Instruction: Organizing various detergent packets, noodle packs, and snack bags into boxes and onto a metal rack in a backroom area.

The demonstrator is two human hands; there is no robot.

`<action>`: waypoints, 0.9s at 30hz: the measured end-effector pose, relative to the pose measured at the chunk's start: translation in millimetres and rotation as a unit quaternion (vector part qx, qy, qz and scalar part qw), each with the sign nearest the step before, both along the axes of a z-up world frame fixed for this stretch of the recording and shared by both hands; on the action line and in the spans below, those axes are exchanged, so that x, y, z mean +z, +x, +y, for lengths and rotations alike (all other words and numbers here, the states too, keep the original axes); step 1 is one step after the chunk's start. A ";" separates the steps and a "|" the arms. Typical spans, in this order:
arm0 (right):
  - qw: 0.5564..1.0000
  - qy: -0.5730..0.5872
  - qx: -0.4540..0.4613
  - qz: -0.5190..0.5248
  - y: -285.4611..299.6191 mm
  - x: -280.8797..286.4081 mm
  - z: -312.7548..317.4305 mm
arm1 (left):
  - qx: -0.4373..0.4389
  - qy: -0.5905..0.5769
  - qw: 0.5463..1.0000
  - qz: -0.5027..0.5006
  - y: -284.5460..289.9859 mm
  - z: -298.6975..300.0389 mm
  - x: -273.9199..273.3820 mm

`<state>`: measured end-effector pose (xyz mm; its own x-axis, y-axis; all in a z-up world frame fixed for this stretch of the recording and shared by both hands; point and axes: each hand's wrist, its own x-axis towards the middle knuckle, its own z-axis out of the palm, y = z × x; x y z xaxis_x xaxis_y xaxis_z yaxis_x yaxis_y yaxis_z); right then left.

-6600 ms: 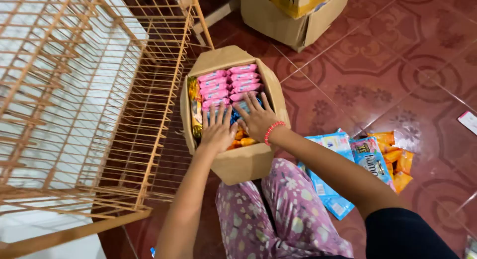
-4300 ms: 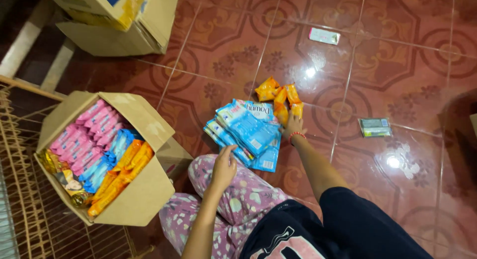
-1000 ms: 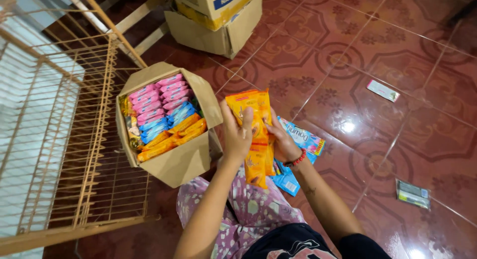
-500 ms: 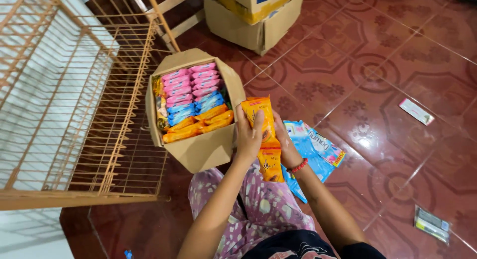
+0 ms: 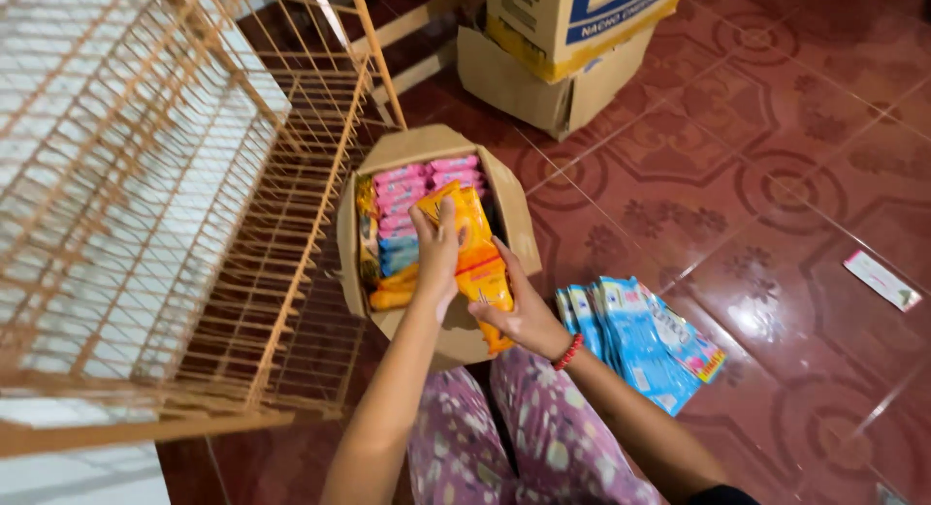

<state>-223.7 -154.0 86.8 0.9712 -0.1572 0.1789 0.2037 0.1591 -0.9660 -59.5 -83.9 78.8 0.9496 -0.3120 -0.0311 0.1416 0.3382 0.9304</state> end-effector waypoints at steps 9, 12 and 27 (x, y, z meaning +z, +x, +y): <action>0.912 -0.350 -0.190 0.102 78.2 60.3 -14.4 | -0.088 0.023 0.995 -0.039 142.7 -50.0 -42.5; 0.831 -0.478 -0.180 0.218 102.9 61.1 -12.8 | -0.103 0.106 0.986 -0.071 174.8 -57.5 -77.9; 0.738 -0.592 -0.309 0.095 99.2 26.8 -33.9 | 0.063 0.327 0.852 -0.403 118.7 -32.0 -46.4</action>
<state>-124.5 -187.9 113.6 0.8051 -0.4234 0.4153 -0.2730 -0.8862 -0.3743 59.2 -115.9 32.4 0.7691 -0.3727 0.5192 -0.6323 -0.3247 0.7034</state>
